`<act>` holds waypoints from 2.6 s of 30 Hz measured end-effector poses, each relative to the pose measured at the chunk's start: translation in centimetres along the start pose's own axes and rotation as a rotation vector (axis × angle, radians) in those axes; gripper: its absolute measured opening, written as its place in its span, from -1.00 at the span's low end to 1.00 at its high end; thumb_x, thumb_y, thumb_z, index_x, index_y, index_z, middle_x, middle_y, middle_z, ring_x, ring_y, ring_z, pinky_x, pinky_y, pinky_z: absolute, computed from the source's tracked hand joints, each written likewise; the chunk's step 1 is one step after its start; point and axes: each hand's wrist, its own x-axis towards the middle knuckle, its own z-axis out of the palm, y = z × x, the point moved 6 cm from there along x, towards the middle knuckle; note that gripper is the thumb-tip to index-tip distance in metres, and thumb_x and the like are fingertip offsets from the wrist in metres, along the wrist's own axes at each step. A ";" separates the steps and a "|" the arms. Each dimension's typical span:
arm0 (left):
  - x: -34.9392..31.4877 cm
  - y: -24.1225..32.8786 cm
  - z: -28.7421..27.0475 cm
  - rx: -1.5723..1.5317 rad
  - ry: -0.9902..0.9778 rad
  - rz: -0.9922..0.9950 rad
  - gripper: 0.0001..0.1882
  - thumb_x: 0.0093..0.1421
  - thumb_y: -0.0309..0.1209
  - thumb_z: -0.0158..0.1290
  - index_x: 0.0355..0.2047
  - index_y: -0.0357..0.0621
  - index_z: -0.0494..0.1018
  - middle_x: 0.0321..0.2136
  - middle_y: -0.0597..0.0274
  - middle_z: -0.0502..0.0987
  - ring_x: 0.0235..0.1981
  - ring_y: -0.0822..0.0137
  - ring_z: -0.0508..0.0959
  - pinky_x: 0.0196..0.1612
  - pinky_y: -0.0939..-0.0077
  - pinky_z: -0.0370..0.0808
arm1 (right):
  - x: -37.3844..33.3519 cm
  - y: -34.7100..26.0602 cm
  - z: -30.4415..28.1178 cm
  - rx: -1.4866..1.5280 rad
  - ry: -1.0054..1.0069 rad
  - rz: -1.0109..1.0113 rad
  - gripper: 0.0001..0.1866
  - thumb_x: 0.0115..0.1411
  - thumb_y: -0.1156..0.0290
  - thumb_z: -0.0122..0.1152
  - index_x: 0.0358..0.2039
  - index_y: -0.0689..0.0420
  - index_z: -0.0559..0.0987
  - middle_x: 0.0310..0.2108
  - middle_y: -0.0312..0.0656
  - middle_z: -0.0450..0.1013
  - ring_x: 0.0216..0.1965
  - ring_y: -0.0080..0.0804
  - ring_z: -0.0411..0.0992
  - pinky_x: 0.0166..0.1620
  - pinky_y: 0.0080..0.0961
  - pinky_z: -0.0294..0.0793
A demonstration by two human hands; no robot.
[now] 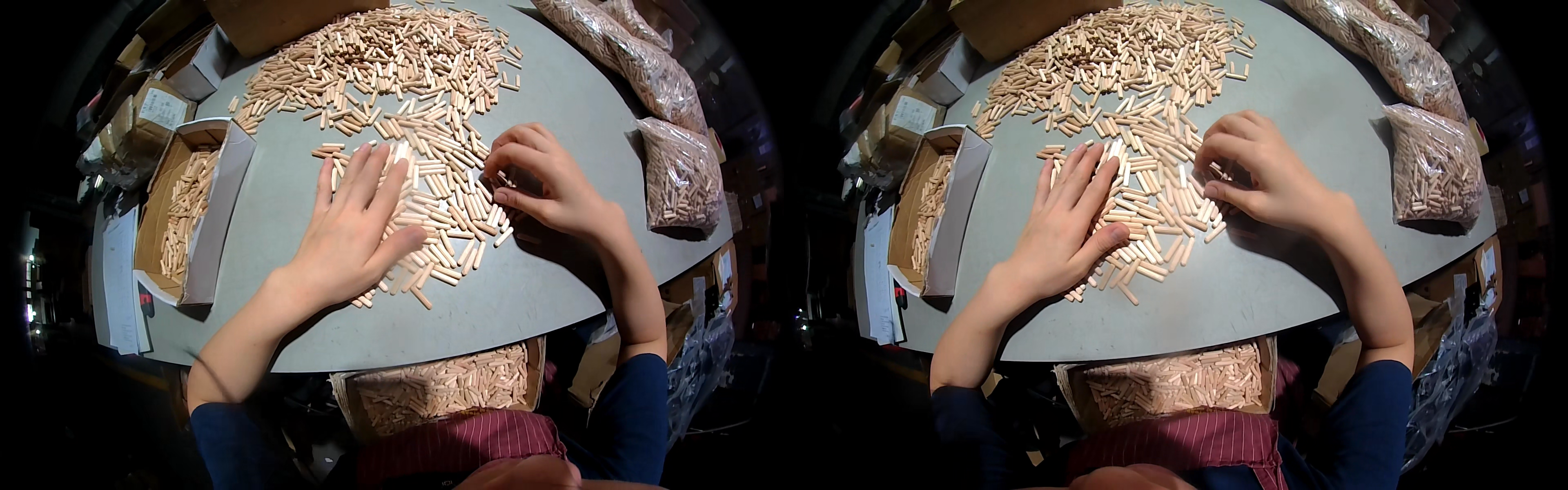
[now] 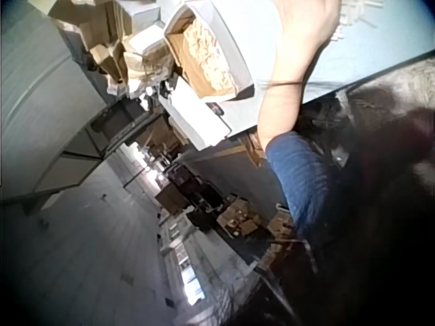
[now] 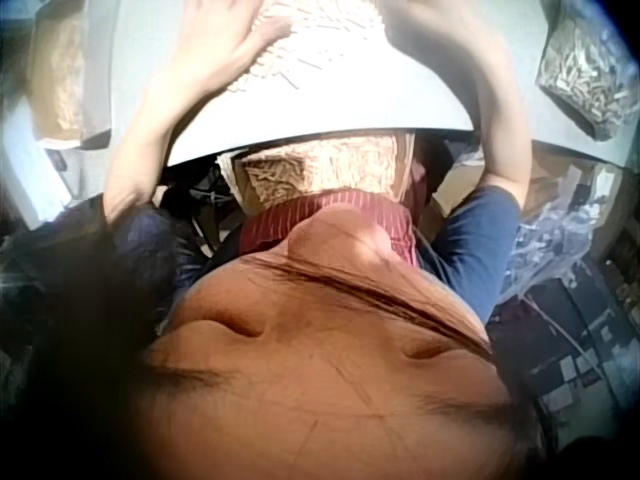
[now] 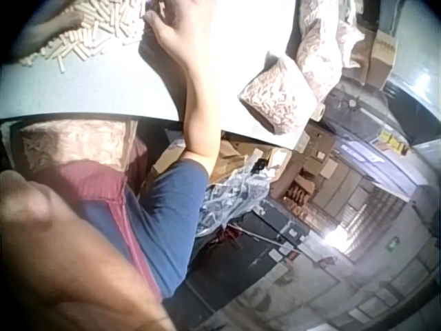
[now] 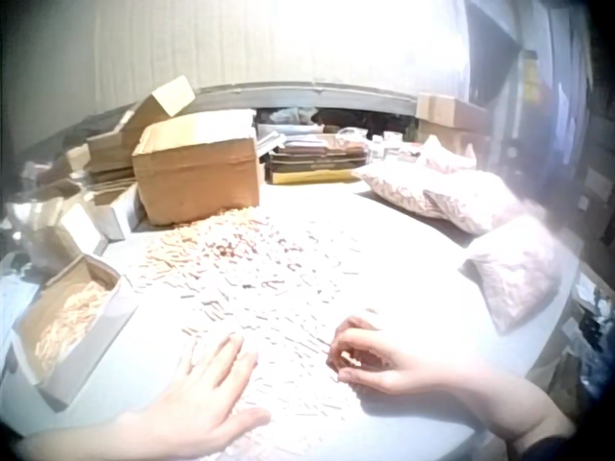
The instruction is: The person sorts small cylindrical wooden corks on a table, picking them up individually and placing them into a cardboard box below. The person repeatedly gathers, spreads, and transfers corks between the table surface and the box.
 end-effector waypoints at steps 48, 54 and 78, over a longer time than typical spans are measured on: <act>-0.1 -0.9 -1.9 -1.595 -0.056 -0.520 -0.71 0.49 -0.30 0.00 0.02 -0.29 0.46 -0.27 0.21 0.60 -0.34 0.51 0.59 -0.25 0.62 0.52 | -1.2 0.6 -0.8 -0.011 -0.032 0.137 -0.94 0.25 0.55 0.26 -0.29 0.24 0.56 -0.27 -0.06 0.46 -0.17 -0.04 0.44 -0.10 -0.21 0.46; 0.0 -0.5 -2.1 -1.568 -0.072 -0.513 -0.64 0.46 -0.24 0.02 0.10 -0.24 0.47 -0.32 0.31 0.58 -0.38 0.58 0.53 -0.26 0.67 0.48 | -1.0 -0.4 -0.7 -0.276 -0.052 0.028 -0.94 0.26 0.58 0.24 -0.28 0.23 0.53 -0.28 -0.08 0.48 -0.17 -0.04 0.47 -0.14 -0.20 0.47; -2.1 5.1 -0.4 -1.525 -0.493 -0.401 -0.79 0.47 -0.35 0.10 -0.14 -0.27 0.58 -0.44 0.38 0.57 -0.45 0.63 0.47 -0.39 0.68 0.37 | -1.4 -7.0 3.7 0.877 -0.251 0.227 -0.84 0.40 0.43 0.23 -0.12 0.25 0.62 -0.30 -0.25 0.60 -0.24 -0.61 0.51 -0.17 -0.57 0.50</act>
